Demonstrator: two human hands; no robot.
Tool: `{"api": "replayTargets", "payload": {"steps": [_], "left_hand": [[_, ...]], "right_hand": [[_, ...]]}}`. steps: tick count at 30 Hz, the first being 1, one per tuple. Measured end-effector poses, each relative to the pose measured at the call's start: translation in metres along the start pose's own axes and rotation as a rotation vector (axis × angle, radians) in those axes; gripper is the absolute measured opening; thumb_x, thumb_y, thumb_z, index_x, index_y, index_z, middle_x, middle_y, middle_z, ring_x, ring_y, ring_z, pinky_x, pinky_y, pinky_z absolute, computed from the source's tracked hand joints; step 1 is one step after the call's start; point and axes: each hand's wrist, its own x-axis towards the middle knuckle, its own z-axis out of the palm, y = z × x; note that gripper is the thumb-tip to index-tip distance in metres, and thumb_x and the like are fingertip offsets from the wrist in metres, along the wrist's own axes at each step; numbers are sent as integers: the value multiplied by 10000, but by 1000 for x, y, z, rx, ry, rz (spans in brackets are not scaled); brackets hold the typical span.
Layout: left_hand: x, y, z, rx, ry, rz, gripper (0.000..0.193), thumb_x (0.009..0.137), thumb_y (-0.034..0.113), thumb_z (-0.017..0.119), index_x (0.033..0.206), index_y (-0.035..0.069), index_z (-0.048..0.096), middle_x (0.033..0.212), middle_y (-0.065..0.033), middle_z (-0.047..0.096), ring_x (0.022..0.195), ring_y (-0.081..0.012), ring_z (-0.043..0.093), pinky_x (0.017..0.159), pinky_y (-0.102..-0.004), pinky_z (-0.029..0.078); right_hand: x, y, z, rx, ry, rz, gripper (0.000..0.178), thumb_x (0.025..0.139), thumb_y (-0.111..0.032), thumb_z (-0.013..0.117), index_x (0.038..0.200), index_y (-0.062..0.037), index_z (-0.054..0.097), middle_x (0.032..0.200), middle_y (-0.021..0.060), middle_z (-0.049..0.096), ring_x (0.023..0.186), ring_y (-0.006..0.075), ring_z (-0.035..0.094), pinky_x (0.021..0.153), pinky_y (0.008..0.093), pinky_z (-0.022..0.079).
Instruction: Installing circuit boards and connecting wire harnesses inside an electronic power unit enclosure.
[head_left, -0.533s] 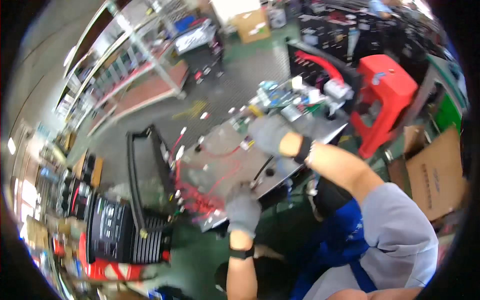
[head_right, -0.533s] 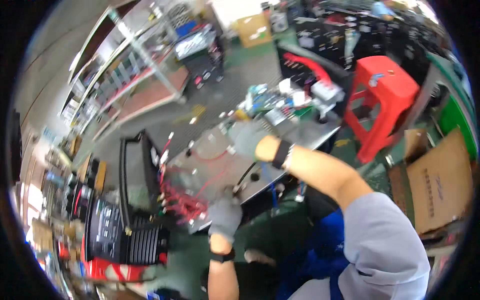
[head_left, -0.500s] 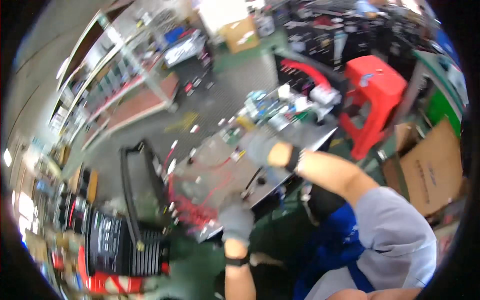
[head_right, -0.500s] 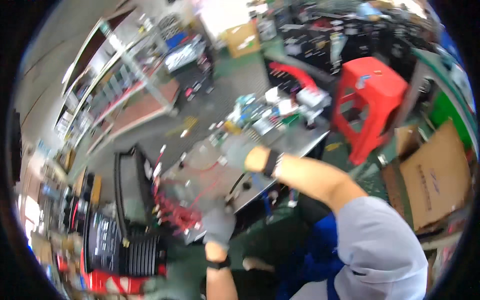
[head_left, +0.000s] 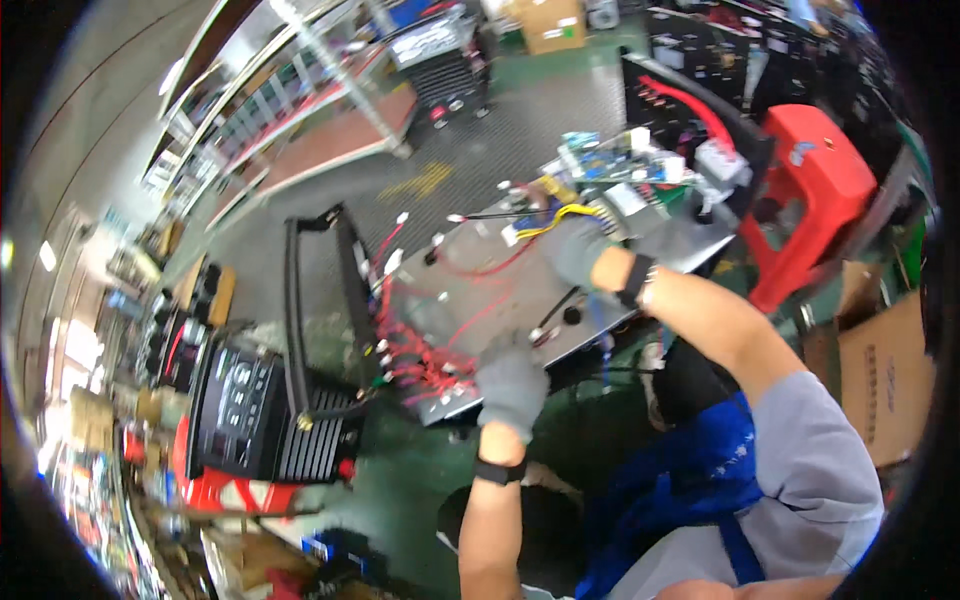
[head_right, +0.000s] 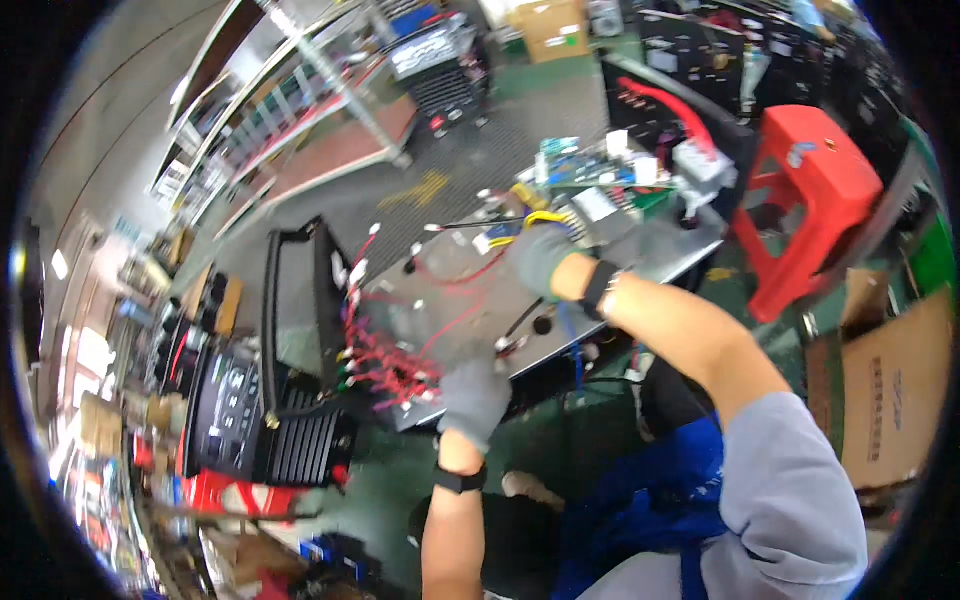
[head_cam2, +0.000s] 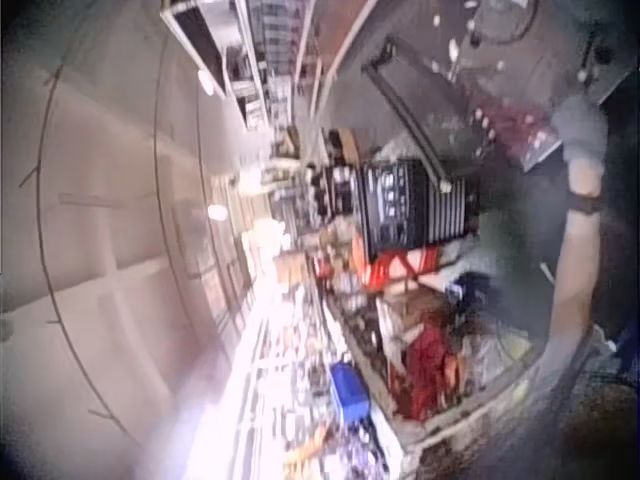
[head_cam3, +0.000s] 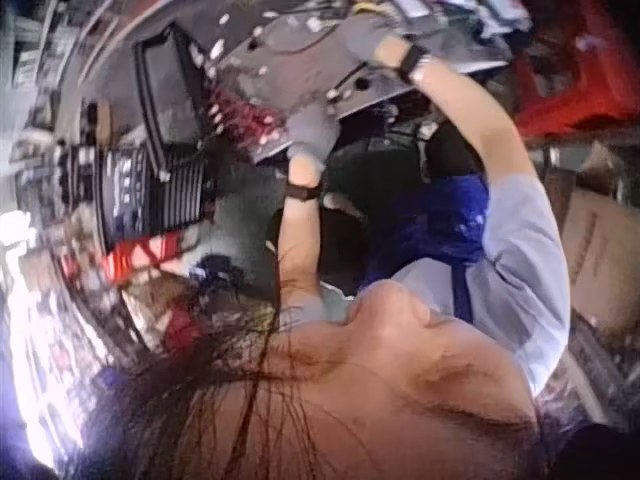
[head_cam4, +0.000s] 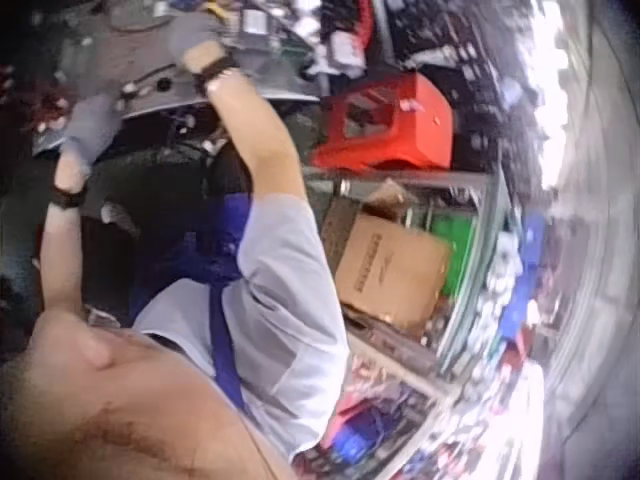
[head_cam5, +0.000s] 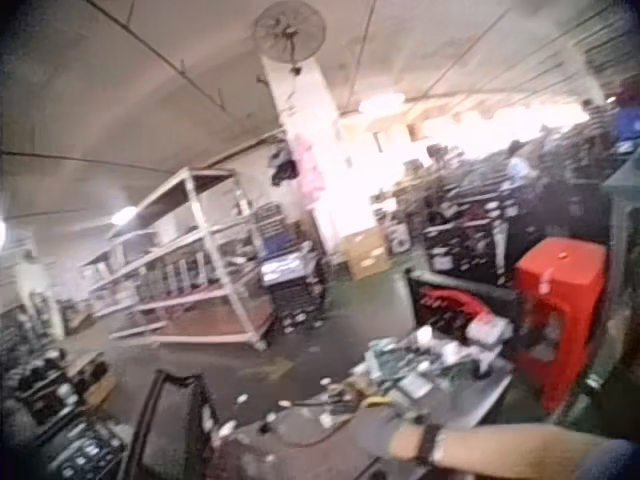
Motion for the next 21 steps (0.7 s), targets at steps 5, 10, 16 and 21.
{"api": "replayTargets", "payload": {"steps": [5, 10, 16, 21], "left_hand": [[-9, -10, 0, -64, 179, 42, 316, 762, 132, 575, 1068, 57, 574, 1047, -146, 595, 976, -311, 580, 828, -430, 455], [-23, 6, -4, 18, 228, 11, 418, 754, 137, 601, 1158, 51, 542, 1062, -148, 590, 977, -313, 579, 855, -441, 446], [-47, 10, -19, -35, 338, 51, 291, 788, 163, 614, 1043, 27, 579, 997, -152, 605, 896, -322, 580, 807, -427, 461], [-65, -5, -51, -379, 554, -254, 103, 853, 109, 620, 872, 10, 642, 789, -92, 646, 698, -222, 618, 673, -298, 488]], "right_hand": [[-12, -11, -41, -86, -121, -89, 141, 710, -145, 596, 746, -86, 719, 711, 110, 684, 652, 277, 660, 481, 440, 473], [-23, -8, -44, -29, -110, -102, 114, 726, -138, 599, 729, -91, 703, 714, 119, 675, 645, 263, 658, 540, 395, 492], [-20, -29, -50, 493, 157, -180, 175, 797, -163, 587, 952, -94, 629, 895, 98, 584, 848, 297, 593, 709, 417, 473], [-10, -43, -55, 671, 76, -217, 172, 827, -193, 585, 955, -88, 631, 867, 115, 595, 836, 307, 598, 693, 432, 462]]}}
